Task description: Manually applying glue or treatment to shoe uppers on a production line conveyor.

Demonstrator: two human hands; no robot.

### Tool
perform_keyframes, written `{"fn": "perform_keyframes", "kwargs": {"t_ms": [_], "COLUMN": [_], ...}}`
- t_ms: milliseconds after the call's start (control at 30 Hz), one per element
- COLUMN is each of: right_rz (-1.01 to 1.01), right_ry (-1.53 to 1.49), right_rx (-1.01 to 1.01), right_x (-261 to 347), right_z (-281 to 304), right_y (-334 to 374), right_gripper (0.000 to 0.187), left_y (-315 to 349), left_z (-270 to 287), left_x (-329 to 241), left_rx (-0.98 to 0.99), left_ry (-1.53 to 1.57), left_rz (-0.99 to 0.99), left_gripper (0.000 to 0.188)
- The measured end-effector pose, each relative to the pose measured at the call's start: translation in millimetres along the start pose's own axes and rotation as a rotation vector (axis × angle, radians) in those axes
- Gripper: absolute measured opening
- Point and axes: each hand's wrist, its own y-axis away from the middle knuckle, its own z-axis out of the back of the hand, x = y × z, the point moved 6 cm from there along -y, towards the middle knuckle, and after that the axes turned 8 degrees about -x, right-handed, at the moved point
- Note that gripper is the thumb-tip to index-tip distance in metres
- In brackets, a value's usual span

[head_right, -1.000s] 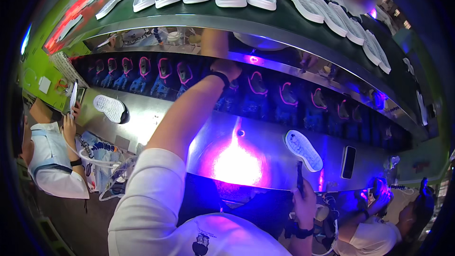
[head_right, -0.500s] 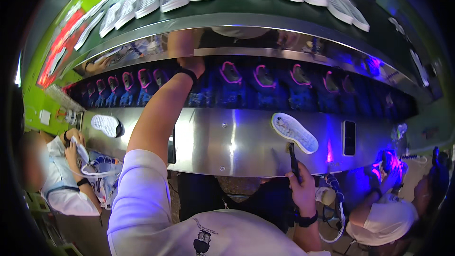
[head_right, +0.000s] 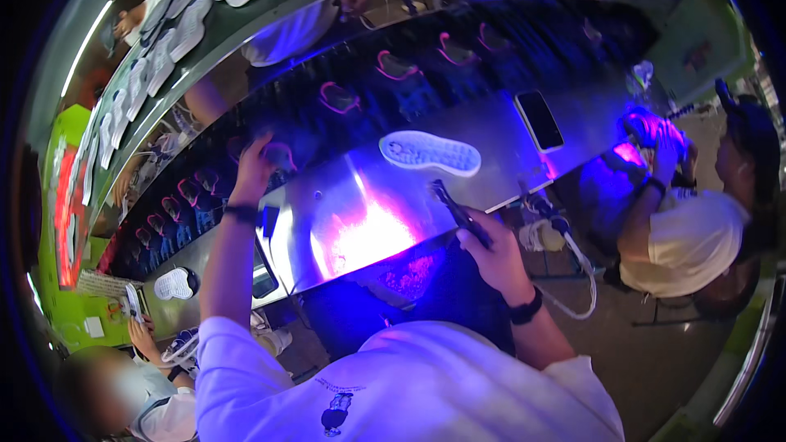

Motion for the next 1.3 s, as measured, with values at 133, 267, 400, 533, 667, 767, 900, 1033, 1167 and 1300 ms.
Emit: {"fn": "perform_keyframes", "kwargs": {"t_ms": [133,267,400,533,667,767,900,1033,1167,1300], "right_rz": [0.084,0.094,0.304,0.277,0.316,0.173,0.262,0.301,0.285,0.108], "right_ry": [-0.065,0.004,0.132,0.185,0.198,0.206,0.265,0.165,0.236,0.302], "right_rx": [0.140,0.233,0.282,0.446,0.488,0.480,0.477,0.550,0.619,0.610], "right_x": [1,0,12,13,-14,-23,-21,-16,-21,-18], "right_z": [-17,-38,-54,-86,-120,-133,-140,-133,-112,-114], "right_y": [-5,-3,7,21,19,16,17,39,56,44], "right_gripper": [0.038,0.039,0.040,0.037,0.035,0.034,0.035,0.036,0.037,0.038], "left_y": [133,222,303,361,376,377,376,373,373,371], "left_z": [-4,-37,-51,-50,-46,-43,-34,-27,-26,-28], "left_x": [-12,0,17,51,81,88,95,92,88,85], "left_rx": [-0.005,-0.006,-0.039,-0.051,-0.026,0.017,0.026,0.083,0.141,0.177], "left_ry": [-0.134,-0.510,-0.865,-0.954,-1.019,-1.035,-1.000,-0.988,-1.033,-1.087], "left_rz": [-0.119,-0.627,-0.991,-1.075,-1.105,-1.120,-1.121,-1.097,-1.099,-1.147], "left_gripper": [0.033,0.058,0.079,0.087,0.084,0.078,0.074,0.061,0.052,0.052]}}
